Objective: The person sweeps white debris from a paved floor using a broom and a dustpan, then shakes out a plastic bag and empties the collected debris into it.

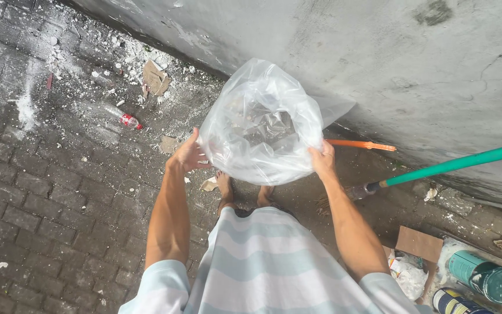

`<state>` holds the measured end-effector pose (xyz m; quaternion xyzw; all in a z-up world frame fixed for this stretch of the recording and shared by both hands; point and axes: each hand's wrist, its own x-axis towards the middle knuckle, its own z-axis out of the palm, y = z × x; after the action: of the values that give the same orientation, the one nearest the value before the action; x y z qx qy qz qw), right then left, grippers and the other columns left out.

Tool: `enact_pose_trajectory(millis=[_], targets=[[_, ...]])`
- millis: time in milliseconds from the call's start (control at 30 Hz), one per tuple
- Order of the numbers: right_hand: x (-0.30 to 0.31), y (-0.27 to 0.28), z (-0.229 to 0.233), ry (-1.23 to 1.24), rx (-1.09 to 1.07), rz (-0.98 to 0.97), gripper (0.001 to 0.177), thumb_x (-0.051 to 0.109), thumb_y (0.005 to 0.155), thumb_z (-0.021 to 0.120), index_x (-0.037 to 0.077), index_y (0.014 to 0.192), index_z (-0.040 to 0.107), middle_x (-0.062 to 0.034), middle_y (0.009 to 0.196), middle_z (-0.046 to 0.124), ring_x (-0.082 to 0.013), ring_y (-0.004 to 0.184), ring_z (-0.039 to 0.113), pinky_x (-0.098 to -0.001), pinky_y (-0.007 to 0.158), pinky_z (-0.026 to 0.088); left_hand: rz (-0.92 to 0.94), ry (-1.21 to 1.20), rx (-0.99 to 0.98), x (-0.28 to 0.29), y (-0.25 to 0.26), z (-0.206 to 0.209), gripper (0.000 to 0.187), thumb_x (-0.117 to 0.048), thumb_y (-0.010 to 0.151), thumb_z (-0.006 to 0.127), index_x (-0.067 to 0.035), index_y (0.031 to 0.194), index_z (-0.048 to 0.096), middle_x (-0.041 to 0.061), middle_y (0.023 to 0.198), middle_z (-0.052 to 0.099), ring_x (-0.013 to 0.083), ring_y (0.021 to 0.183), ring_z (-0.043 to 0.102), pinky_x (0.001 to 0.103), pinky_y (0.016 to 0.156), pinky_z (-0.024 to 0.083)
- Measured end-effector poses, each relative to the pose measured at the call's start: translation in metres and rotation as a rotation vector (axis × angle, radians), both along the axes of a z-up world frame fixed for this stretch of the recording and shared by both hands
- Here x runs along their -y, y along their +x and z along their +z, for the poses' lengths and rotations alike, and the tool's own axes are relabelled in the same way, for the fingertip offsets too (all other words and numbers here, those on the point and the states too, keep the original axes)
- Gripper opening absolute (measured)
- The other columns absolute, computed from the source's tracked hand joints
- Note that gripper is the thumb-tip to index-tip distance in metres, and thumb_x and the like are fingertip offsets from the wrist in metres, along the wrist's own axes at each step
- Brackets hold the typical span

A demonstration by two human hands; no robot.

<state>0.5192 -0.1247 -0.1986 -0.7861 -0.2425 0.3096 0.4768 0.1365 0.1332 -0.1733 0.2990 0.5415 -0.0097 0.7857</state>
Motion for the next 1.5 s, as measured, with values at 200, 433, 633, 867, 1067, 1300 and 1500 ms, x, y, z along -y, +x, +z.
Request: enact_pose_trajectory(millis=[200,433,633,867,1067,1300,1500], targets=[[0.04,0.029,0.018,0.159,-0.601,0.18,0.044,-0.009,0.074,0.068,0.001,0.117,0.071,-0.0093,0.11,0.072,-0.0177,0.098,0.069,-0.0312,0.086,0.058,0.007,0.21,-0.027,-0.009,0.0,-0.014,0.144,-0.067,0.064,0.074,-0.013,0.159,-0.02,0.026,0.163,0.017,0.0416,0.149,0.029,0.056,0.121,0.026],[0.037,0.044,0.049,0.2,-0.946,0.164,0.065,-0.004,0.065,0.062,-0.006,0.129,0.064,-0.0155,0.111,0.074,-0.0248,0.099,0.072,-0.0349,0.084,0.059,-0.374,0.892,-0.048,0.052,0.124,-0.056,0.125,-0.036,0.052,0.097,-0.001,0.147,0.023,0.023,0.14,0.054,0.0303,0.129,0.053,0.039,0.112,0.04],[0.028,0.046,0.094,-0.073,-0.912,0.09,0.051,0.004,0.076,0.07,-0.006,0.126,0.064,-0.013,0.111,0.073,-0.0243,0.1,0.071,-0.0389,0.088,0.06,0.243,0.87,-0.011,0.014,0.12,-0.073,0.021,-0.014,0.097,0.067,0.006,0.098,0.074,0.016,0.092,0.072,0.0153,0.083,0.061,0.033,0.071,0.05],[-0.016,0.068,0.126,-0.217,-0.541,0.251,0.057,0.014,0.079,0.08,0.0,0.131,0.064,-0.0114,0.123,0.072,-0.0192,0.109,0.07,-0.0363,0.096,0.054,-0.451,0.567,-0.037,-0.042,0.023,0.019,0.109,-0.017,0.068,0.084,-0.018,0.159,0.023,0.018,0.143,0.052,0.0333,0.119,0.056,0.055,0.101,0.046],[-0.078,0.049,0.118,-0.252,-0.068,0.845,0.068,0.006,0.067,0.086,0.004,0.131,0.061,-0.0104,0.121,0.073,-0.0247,0.113,0.066,-0.0398,0.1,0.049,-0.666,0.775,-0.279,0.004,0.068,0.005,0.087,-0.029,0.064,0.091,-0.006,0.142,0.058,0.02,0.131,0.071,0.0335,0.121,0.069,0.045,0.113,0.049],[-0.076,0.096,0.096,-0.686,0.674,0.509,0.06,0.013,0.075,0.081,0.019,0.133,0.068,-0.0101,0.138,0.068,-0.0322,0.134,0.059,-0.0456,0.111,0.046,-0.152,0.732,-0.347,-0.01,0.03,0.009,0.049,-0.02,0.09,0.063,-0.005,0.137,0.059,0.02,0.115,0.07,0.029,0.093,0.075,0.039,0.08,0.062],[-0.07,0.143,0.079,-0.627,0.288,0.652,0.106,0.046,0.07,0.095,0.007,0.149,0.035,-0.0227,0.156,0.03,-0.0382,0.145,0.026,-0.0497,0.112,0.03,-0.029,0.526,-0.09,0.009,0.05,0.035,0.042,-0.029,0.093,0.065,-0.001,0.124,0.071,0.017,0.102,0.078,0.0248,0.085,0.074,0.039,0.081,0.06]])
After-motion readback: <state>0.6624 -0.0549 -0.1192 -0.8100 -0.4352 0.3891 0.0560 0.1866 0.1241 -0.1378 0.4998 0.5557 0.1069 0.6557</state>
